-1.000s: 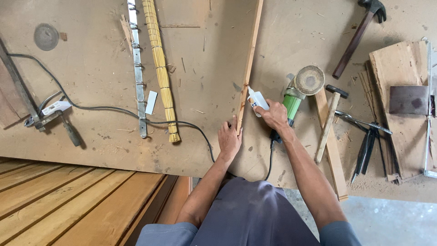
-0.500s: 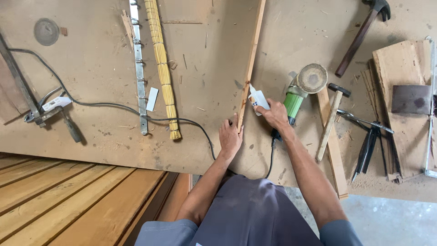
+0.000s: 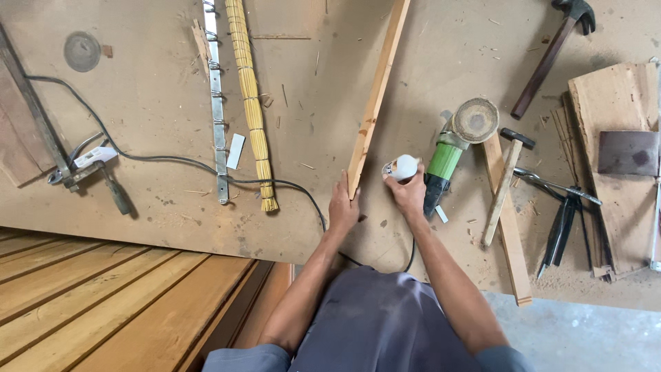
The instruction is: The person sands a piece of wood using a power sander, occasionally clearing dust by hand and applying glue to a narrow wooden piece.
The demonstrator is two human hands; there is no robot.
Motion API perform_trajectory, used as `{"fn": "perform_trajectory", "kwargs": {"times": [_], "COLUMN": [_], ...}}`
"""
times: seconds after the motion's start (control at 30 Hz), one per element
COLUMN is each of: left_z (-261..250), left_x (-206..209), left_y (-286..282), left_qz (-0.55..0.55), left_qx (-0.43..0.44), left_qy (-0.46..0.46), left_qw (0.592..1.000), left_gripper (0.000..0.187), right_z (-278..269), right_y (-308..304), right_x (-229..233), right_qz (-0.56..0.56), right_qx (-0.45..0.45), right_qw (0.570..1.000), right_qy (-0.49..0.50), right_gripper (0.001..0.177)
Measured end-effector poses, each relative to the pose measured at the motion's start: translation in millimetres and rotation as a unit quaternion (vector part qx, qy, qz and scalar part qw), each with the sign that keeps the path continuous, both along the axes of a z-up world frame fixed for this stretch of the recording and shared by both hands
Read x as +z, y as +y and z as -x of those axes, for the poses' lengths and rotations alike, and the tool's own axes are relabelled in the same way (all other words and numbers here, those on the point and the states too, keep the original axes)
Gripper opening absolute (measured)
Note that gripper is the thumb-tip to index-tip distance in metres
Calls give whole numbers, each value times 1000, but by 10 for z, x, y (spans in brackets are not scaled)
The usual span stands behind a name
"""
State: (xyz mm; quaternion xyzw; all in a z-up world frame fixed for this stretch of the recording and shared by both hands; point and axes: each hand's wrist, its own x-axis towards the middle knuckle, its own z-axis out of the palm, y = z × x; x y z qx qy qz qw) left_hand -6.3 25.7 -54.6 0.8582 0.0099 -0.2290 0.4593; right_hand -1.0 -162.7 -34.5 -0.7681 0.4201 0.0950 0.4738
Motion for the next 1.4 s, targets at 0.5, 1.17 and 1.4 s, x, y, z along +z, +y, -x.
{"fn": "perform_trajectory", "kwargs": {"times": [0.5,1.17,1.4], "left_z": [-150,-389,-264], "left_x": [8,-262,-399], "left_y": [228,176,173], "left_qz": [91,2,-54], "left_qx": [46,67,39], "left_qy": [-51,-40,-130], "left_qw": [993,997,989], "left_gripper": [52,38,40], "right_z": [-85,-33,-352], "right_y": [-63,27,-15], "right_x": [76,-434,-736], "right_qz": [122,125,127], "right_qx": [69,61,-80], "right_qw": [988,989,984], "right_qy": [-63,-51,-98], "right_gripper": [63,65,61]}}
